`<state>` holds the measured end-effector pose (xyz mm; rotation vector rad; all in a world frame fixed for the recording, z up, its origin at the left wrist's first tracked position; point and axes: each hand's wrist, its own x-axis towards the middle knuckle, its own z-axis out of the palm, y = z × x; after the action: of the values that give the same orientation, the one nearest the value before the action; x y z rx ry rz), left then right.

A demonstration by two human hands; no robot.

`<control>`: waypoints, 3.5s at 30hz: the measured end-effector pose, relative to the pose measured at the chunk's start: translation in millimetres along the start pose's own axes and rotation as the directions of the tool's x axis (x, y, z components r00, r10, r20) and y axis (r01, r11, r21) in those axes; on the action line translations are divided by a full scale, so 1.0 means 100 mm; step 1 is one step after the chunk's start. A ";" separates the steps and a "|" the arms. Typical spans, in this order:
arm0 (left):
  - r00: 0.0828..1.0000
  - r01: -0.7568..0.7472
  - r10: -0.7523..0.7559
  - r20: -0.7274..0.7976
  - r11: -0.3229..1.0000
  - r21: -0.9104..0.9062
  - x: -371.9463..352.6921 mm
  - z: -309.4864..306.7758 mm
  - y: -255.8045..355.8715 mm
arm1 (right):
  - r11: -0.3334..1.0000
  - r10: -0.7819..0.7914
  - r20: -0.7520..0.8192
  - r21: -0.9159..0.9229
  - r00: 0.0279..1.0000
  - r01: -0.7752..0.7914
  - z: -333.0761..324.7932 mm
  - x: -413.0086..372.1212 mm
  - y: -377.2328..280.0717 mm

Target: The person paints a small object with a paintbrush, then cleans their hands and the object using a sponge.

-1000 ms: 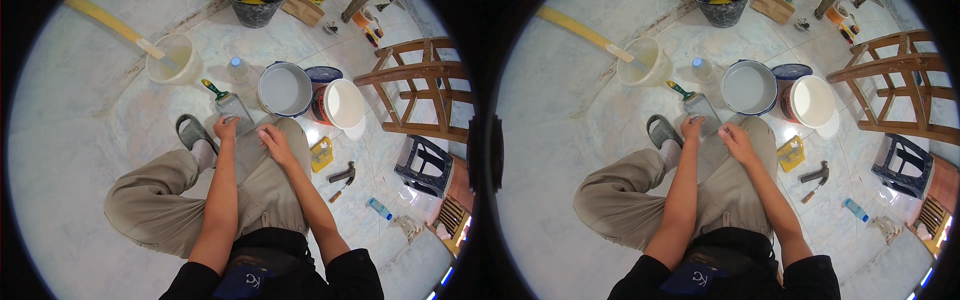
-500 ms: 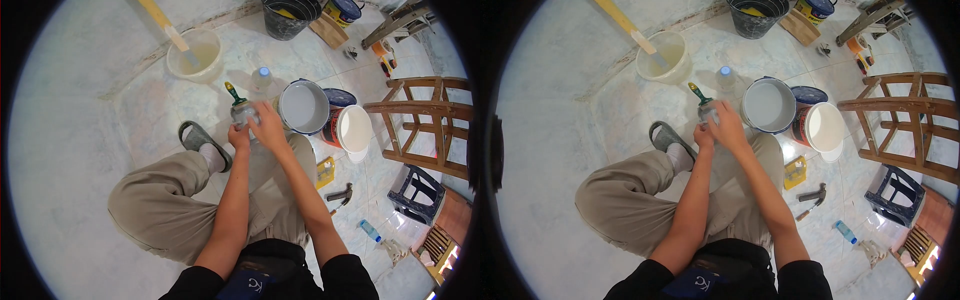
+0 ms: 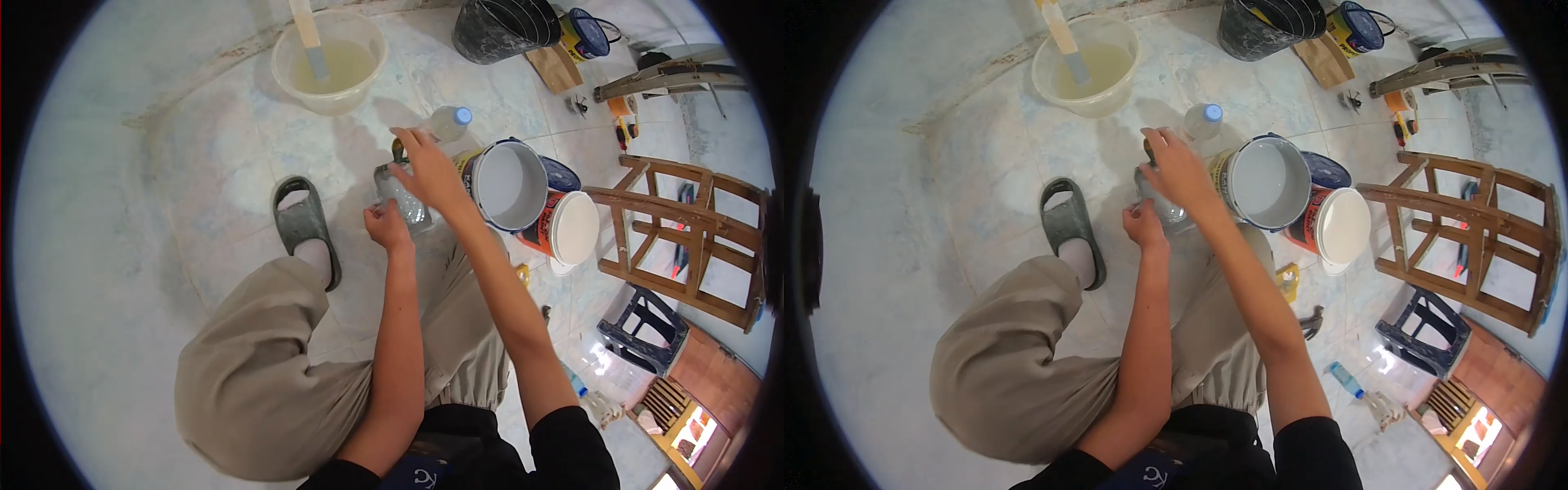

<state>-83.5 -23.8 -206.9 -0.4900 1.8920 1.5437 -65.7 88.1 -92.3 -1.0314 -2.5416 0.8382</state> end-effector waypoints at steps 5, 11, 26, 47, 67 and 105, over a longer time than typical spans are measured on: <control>0.993 0.112 -0.116 -0.024 0.985 -0.135 0.22 -0.05 -0.14 | 0.976 0.214 -0.053 0.035 0.975 -0.213 0.13 -0.74 -0.41; 0.995 -0.003 -0.004 -0.101 0.998 -0.065 0.15 -0.01 -0.02 | 0.806 0.549 0.126 0.181 0.826 -0.563 0.32 -1.52 -0.35; 0.254 -0.518 -0.230 0.939 0.788 0.333 -0.33 0.11 0.27 | 0.804 0.580 0.074 0.109 0.811 -0.584 0.28 -1.80 -0.28; 0.390 -0.610 0.024 0.921 0.756 0.238 -0.48 0.23 0.42 | 0.828 0.552 0.105 0.047 0.827 -0.558 0.25 -1.86 -0.20; 0.514 -0.577 0.340 0.787 0.816 0.024 -0.40 0.40 0.65 | 0.780 0.602 0.129 0.117 0.788 -0.615 0.23 -1.76 -0.24; 0.877 -0.472 0.241 0.415 0.587 0.658 0.17 -0.12 0.19 | 0.796 0.564 0.152 0.164 0.812 -0.583 0.22 -1.79 -0.20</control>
<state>-111.4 -28.8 -203.1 0.5093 2.2490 0.8196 40.3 -59.2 -103.6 -1.7678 -2.1501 1.2949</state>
